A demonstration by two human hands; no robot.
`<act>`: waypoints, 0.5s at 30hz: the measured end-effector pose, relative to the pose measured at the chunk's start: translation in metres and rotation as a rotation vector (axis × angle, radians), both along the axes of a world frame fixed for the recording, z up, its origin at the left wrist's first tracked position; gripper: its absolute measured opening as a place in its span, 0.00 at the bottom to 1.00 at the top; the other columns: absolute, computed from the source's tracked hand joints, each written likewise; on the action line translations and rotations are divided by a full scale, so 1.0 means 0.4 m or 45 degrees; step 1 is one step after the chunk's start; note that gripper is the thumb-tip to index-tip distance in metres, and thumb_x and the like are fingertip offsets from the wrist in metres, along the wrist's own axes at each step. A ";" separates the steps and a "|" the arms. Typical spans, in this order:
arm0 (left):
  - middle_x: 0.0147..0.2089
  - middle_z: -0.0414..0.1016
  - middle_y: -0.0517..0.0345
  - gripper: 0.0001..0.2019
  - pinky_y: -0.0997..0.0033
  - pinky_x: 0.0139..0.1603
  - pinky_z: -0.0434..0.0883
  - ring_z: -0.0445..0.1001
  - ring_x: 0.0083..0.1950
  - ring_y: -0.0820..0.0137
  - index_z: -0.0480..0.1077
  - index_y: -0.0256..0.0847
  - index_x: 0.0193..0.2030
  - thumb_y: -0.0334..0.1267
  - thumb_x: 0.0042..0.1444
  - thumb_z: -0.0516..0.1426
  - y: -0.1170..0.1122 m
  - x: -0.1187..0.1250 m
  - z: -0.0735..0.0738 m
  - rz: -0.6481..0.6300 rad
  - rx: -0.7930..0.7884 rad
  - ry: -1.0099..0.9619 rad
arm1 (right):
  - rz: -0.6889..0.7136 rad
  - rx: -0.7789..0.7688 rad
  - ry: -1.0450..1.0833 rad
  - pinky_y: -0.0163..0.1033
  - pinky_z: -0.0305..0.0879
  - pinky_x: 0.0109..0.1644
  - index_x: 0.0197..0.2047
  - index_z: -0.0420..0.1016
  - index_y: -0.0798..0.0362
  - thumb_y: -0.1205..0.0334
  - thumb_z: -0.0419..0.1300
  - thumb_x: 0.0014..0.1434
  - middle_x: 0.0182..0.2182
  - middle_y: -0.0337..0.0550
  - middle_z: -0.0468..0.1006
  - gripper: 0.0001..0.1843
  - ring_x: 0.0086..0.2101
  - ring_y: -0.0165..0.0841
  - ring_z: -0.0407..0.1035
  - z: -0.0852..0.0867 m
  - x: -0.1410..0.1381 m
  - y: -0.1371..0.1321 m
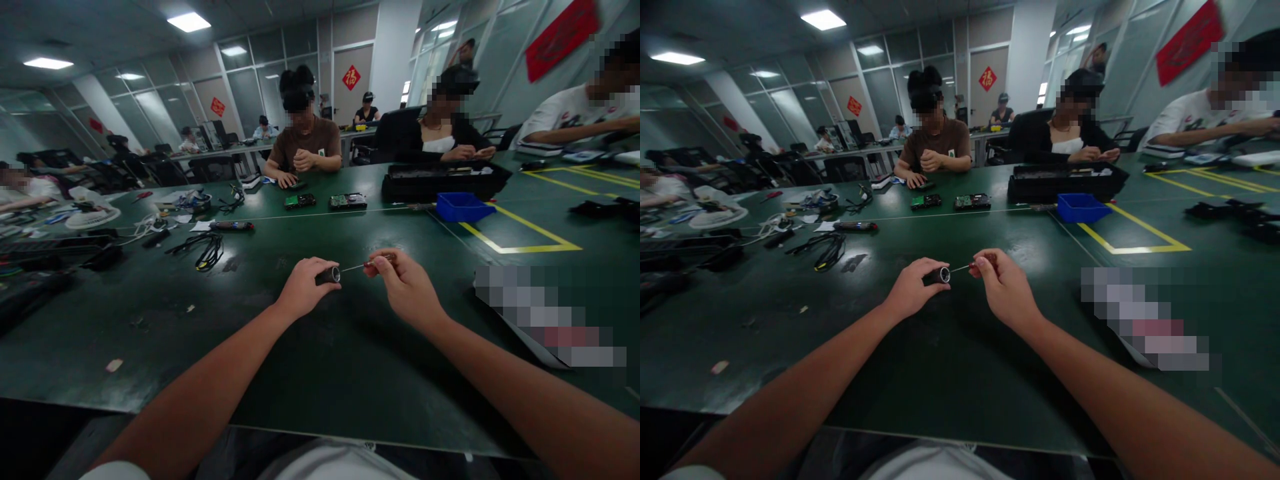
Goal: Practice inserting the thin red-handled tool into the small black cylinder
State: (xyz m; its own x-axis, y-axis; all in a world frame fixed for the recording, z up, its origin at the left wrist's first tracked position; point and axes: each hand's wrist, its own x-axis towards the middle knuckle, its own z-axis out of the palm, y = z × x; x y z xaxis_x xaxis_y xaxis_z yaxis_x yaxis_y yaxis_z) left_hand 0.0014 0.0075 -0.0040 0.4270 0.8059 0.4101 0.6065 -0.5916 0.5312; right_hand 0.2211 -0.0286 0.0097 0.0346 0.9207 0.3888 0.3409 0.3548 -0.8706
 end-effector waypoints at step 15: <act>0.52 0.77 0.53 0.21 0.54 0.59 0.67 0.72 0.55 0.61 0.74 0.44 0.56 0.35 0.55 0.67 -0.004 -0.002 0.006 -0.027 0.020 0.004 | 0.050 0.011 -0.016 0.47 0.72 0.43 0.44 0.72 0.51 0.50 0.53 0.68 0.34 0.44 0.80 0.14 0.36 0.38 0.77 0.001 0.002 -0.004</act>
